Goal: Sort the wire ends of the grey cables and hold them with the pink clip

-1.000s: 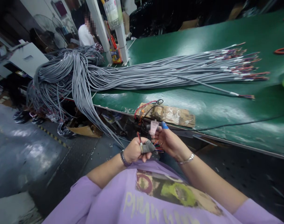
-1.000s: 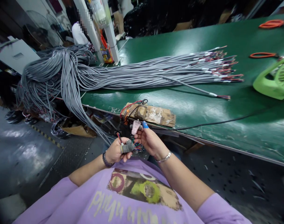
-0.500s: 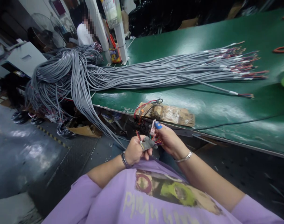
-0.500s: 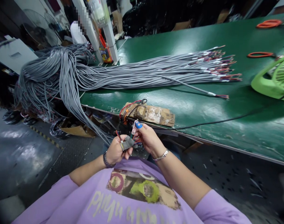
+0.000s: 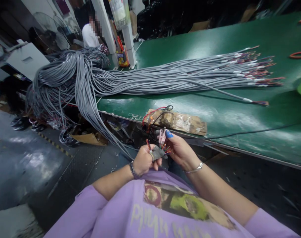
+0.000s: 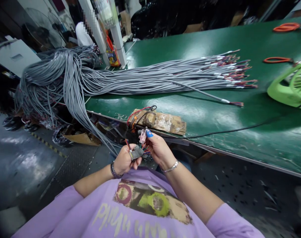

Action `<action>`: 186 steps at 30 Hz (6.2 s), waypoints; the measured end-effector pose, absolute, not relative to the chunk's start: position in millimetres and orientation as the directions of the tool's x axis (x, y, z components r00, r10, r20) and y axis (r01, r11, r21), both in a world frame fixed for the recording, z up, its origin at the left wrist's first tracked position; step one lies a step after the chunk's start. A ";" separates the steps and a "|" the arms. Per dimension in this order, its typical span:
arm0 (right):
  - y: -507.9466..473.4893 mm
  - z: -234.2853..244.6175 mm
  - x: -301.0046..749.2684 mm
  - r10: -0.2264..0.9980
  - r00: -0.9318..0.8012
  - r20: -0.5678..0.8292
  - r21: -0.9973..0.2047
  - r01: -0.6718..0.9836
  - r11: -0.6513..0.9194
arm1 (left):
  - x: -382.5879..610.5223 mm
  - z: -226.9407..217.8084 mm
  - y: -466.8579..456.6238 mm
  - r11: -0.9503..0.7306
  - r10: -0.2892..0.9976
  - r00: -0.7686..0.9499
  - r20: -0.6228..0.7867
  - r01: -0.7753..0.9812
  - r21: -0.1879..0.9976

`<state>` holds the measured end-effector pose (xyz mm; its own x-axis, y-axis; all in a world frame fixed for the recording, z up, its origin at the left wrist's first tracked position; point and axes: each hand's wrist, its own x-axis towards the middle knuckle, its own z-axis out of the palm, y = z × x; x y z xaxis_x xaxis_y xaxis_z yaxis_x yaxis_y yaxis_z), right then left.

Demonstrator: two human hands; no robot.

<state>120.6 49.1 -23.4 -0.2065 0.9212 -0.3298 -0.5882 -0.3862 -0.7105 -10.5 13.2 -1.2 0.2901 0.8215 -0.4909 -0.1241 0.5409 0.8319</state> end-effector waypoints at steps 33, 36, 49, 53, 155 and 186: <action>55.0 -33.1 114.5 0.901 -0.256 -0.350 -0.646 -0.630 -0.430 | -10.2 -9.6 11.4 0.512 0.854 0.264 -0.449 -0.266 0.817; 53.9 -32.6 114.1 0.900 -0.252 -0.356 -0.654 -0.621 -0.432 | -10.2 -13.8 10.9 0.517 0.850 0.268 -0.453 -0.257 0.817; 45.8 -24.1 122.2 0.879 -0.316 -0.357 -0.644 -0.598 -0.477 | -14.4 -10.5 1.0 0.445 0.887 0.246 -0.392 -0.221 0.868; 47.0 -24.6 121.3 0.880 -0.300 -0.368 -0.651 -0.592 -0.475 | -11.4 -12.5 1.6 0.400 0.911 0.198 -0.361 -0.214 0.891; 15.3 -24.8 118.3 0.976 -0.107 -0.188 -0.970 -0.137 -0.202 | -14.3 -30.1 1.4 0.359 0.931 0.048 -0.361 -0.288 0.888; 49.7 -23.1 115.1 0.910 -0.277 -0.309 -0.714 -0.565 -0.414 | -10.2 -10.1 11.1 0.454 0.888 0.212 -0.408 -0.273 0.848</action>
